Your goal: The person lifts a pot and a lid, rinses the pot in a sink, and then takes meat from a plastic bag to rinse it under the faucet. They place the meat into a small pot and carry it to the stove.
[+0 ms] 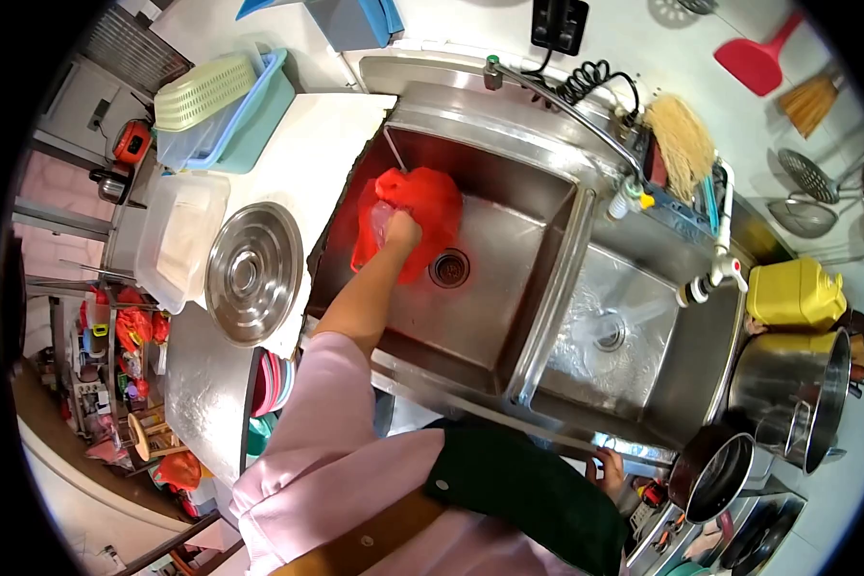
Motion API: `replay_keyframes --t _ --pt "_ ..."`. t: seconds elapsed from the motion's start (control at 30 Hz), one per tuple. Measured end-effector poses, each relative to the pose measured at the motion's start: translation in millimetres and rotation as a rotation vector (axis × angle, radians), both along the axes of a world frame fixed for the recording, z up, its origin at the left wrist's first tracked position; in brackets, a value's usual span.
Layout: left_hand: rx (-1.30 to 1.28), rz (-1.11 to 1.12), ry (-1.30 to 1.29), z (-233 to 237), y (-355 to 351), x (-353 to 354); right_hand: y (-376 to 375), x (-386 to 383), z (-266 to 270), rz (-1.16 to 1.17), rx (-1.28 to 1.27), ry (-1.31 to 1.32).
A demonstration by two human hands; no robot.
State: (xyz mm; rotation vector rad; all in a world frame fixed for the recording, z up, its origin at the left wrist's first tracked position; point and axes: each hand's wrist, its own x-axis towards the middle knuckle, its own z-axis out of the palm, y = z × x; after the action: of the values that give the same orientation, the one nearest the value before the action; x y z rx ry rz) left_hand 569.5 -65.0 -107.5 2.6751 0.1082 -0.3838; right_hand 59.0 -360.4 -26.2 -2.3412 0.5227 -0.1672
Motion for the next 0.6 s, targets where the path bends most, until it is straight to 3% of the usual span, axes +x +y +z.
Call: replay_keyframes --t 0.03,0.07,0.17,0.2,0.23,0.3,0.33,0.4,0.43,0.5,0.6 --pt "-0.006 0.003 -0.002 -22.7 2.2 19.6 -6.2 -4.9 -14.9 0.007 -0.069 -0.006" --pt "0.039 0.009 0.010 -60.3 5.4 40.2 -20.8 -8.8 -25.4 0.171 -0.147 -0.028" --pt "0.121 -0.013 0.059 -104.1 6.8 71.6 -2.6 -8.7 -27.4 -0.012 -0.193 -0.037" --pt "0.131 -0.030 0.079 -112.4 5.7 75.5 -14.8 -31.5 -54.3 -0.204 0.160 0.207" --pt "0.137 -0.042 0.092 -118.6 5.2 76.8 -24.4 -39.0 -65.6 -0.210 0.174 0.429" --pt "0.149 -0.061 0.111 -130.0 2.7 81.8 -34.9 -73.4 -99.4 -0.273 0.232 0.385" --pt "0.154 -0.070 0.113 -135.0 1.8 84.4 -27.5 -60.7 -85.5 -0.279 0.228 0.390" --pt "0.156 -0.089 0.111 -140.7 1.7 88.0 -6.9 -36.6 -56.8 -0.611 0.554 0.251" --pt "0.152 -0.096 0.106 -141.4 1.9 88.5 -4.2 -33.9 -60.8 -0.613 0.553 0.253" --pt "0.139 -0.109 0.086 -136.7 2.6 89.6 -1.7 -26.6 -70.0 -0.188 0.049 -0.157" --pt "0.079 -0.121 0.008 -122.0 5.7 89.8 -9.0 -23.0 -57.3 -0.001 -0.106 -0.031"
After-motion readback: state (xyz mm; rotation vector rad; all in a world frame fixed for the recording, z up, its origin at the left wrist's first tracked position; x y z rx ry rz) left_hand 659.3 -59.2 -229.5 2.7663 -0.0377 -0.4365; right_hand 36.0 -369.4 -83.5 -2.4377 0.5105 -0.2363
